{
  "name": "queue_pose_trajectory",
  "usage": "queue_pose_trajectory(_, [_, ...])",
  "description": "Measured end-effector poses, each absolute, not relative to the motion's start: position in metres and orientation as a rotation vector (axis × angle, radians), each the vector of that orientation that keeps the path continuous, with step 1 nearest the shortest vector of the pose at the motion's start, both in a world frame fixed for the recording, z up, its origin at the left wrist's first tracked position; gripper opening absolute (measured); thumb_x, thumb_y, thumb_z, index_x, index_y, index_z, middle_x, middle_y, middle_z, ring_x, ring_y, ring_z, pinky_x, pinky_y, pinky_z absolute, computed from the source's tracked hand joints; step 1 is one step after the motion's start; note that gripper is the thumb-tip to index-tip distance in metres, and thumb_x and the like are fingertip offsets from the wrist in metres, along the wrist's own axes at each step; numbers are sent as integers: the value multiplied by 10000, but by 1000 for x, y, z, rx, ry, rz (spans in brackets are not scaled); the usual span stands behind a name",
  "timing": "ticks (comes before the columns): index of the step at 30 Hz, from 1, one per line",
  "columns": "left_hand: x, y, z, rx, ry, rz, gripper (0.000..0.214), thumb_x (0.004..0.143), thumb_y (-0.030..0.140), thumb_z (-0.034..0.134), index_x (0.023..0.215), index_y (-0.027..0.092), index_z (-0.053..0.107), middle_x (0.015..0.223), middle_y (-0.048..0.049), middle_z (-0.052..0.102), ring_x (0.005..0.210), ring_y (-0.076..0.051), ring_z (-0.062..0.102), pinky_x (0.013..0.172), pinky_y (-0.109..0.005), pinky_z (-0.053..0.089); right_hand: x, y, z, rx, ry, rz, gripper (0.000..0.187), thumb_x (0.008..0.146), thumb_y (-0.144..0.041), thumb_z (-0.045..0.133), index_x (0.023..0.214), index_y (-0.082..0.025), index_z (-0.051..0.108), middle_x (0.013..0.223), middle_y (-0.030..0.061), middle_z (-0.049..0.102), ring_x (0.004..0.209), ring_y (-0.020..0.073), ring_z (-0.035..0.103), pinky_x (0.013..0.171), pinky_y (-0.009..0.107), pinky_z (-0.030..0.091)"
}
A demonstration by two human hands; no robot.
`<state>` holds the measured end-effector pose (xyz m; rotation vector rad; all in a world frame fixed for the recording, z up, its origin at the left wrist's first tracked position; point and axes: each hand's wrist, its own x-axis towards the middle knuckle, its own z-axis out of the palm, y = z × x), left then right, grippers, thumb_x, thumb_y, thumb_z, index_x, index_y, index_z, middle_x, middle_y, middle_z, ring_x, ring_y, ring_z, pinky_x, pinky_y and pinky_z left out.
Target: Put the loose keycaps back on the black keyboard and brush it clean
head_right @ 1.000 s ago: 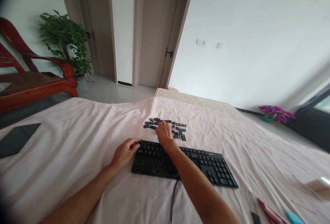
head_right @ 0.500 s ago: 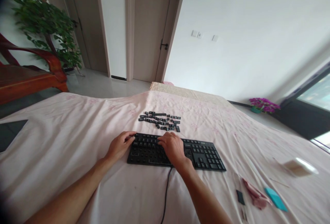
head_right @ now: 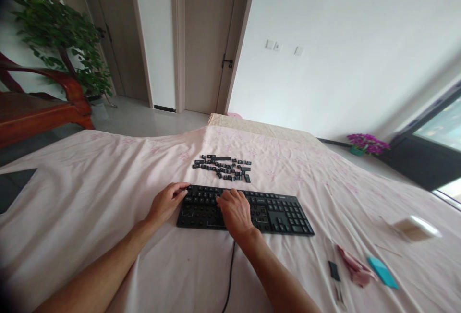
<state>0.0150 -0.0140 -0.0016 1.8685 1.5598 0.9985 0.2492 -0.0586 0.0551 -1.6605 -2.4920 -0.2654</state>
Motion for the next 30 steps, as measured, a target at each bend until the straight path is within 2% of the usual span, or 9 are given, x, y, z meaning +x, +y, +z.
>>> queue_pose_trajectory(9, [15, -14, -3, 1888, 1546, 1020, 295, 843, 296, 482, 1097, 255, 627, 1068, -3, 660, 906, -144, 611, 844, -258, 448, 249, -58, 52, -1630, -2487, -283, 159, 910, -248, 512, 857, -259, 662, 831, 8, 605, 850, 159, 489, 701, 298, 270])
queue_pose_trajectory(25, [15, -15, 1, 1886, 1565, 989, 292, 841, 286, 490, 1094, 255, 630, 1076, -7, 661, 899, -149, 613, 843, -266, 452, 245, -63, 44, -1685, -2456, -358, 188, 924, -229, 463, 945, -264, 646, 856, 30, 596, 825, 174, 476, 703, 319, 276])
queue_pose_trajectory(30, [15, -16, 1, 1882, 1556, 998, 292, 839, 283, 494, 1096, 253, 631, 1074, -8, 662, 909, -147, 614, 842, -264, 449, 241, -71, 42, -1723, -2463, -419, 253, 894, -162, 466, 1099, -239, 592, 910, 57, 591, 867, 205, 461, 724, 342, 294])
